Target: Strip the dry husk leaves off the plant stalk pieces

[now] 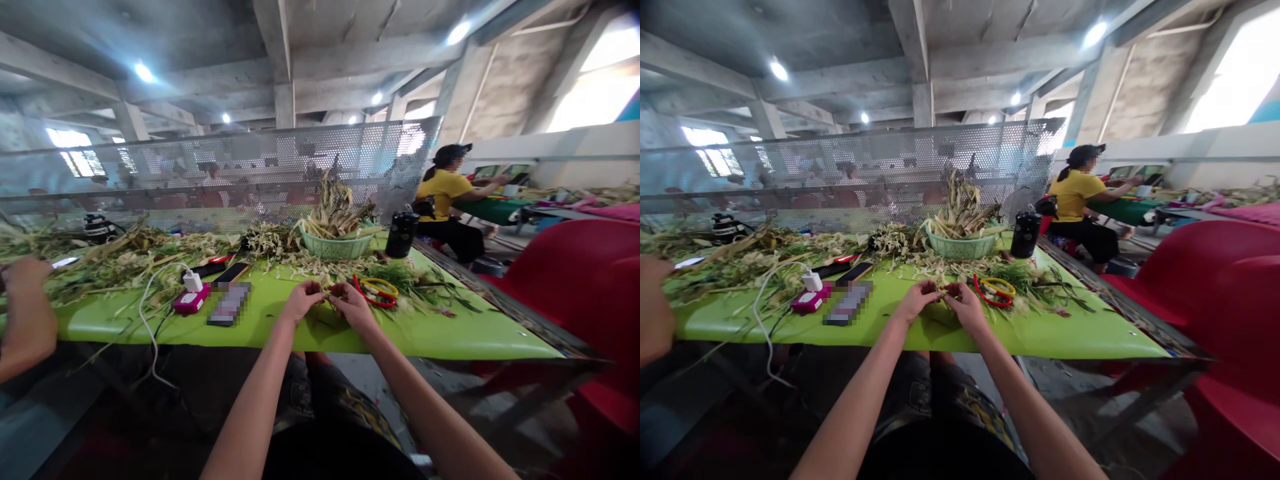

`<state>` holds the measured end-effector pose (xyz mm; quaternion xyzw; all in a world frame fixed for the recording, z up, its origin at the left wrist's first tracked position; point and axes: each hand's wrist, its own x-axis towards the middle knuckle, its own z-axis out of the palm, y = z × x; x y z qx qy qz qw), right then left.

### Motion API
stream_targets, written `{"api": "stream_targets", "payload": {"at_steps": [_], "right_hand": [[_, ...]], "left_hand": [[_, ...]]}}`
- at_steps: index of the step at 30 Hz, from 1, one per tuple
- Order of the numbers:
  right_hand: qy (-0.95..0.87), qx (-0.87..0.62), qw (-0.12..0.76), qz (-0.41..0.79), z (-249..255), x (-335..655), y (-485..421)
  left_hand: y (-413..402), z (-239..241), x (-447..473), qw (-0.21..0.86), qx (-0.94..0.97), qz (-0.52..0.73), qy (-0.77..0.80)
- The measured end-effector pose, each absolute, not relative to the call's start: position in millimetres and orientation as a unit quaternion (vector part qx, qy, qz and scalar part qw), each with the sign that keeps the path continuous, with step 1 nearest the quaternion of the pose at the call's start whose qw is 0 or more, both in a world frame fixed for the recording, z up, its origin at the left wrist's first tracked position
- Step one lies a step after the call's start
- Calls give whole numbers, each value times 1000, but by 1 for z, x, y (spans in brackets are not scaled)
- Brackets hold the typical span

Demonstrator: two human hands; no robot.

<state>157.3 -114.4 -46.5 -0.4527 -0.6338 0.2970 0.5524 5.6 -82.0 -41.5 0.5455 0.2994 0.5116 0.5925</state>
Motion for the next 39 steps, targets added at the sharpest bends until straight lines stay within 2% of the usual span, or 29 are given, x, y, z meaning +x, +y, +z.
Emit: {"api": "stream_targets", "payload": {"at_steps": [6, 29, 39], "right_hand": [[-620, -442, 546, 351, -44, 156, -117], [-557, -463, 579, 375, -37, 155, -122], [-552, -469, 590, 356, -36, 156, -125]], "left_hand": [[-79, -42, 3, 577, 554, 515, 307], [-78, -48, 2, 603, 592, 456, 279], [-81, -46, 2, 570, 609, 461, 303]]}}
